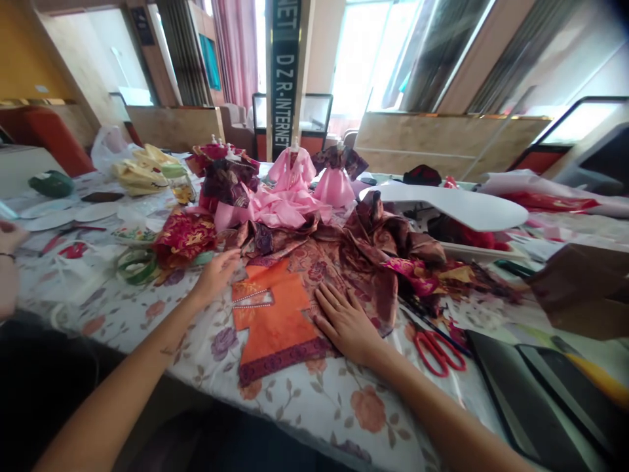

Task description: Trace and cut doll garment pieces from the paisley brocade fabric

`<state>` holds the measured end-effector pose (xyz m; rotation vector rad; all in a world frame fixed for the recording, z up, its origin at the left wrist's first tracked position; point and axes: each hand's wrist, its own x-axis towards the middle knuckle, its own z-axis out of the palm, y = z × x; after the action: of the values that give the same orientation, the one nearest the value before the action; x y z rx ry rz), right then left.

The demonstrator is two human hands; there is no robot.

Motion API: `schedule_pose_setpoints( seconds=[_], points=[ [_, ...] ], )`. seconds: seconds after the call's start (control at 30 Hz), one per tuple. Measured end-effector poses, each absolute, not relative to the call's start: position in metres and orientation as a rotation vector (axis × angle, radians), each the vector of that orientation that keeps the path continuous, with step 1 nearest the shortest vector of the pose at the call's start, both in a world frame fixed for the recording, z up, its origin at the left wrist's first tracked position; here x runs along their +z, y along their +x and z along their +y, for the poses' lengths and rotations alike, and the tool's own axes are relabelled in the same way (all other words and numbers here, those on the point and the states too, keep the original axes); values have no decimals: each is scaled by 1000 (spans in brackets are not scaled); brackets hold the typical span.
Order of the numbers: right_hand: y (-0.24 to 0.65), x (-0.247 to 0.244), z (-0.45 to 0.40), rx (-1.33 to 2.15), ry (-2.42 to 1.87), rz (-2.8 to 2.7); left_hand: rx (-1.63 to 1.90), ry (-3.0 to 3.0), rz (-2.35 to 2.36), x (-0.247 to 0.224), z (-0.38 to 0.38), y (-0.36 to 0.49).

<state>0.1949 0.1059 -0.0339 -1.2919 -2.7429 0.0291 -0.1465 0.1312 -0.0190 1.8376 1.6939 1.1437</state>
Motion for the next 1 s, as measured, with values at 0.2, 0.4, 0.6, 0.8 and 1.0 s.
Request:
schedule_pose_setpoints(
  seconds=[0.2,0.4,0.6,0.8,1.0],
  points=[
    [201,-35,101,44,-1290,-2770,1148,1603,1656,-32,109,-151],
    [202,-37,99,62,-1302,-2755,1159,1576,1591,-36,128,-121],
    [201,-39,100,64,-1305,-2741,1257,1511,1596,-43,144,-113],
    [203,-41,102,50,-1293,-2763,1326,1509,1684,-49,155,-119],
    [200,-40,105,19,-1299,-2765,1341,1571,1720,-55,170,-123]
  ],
)
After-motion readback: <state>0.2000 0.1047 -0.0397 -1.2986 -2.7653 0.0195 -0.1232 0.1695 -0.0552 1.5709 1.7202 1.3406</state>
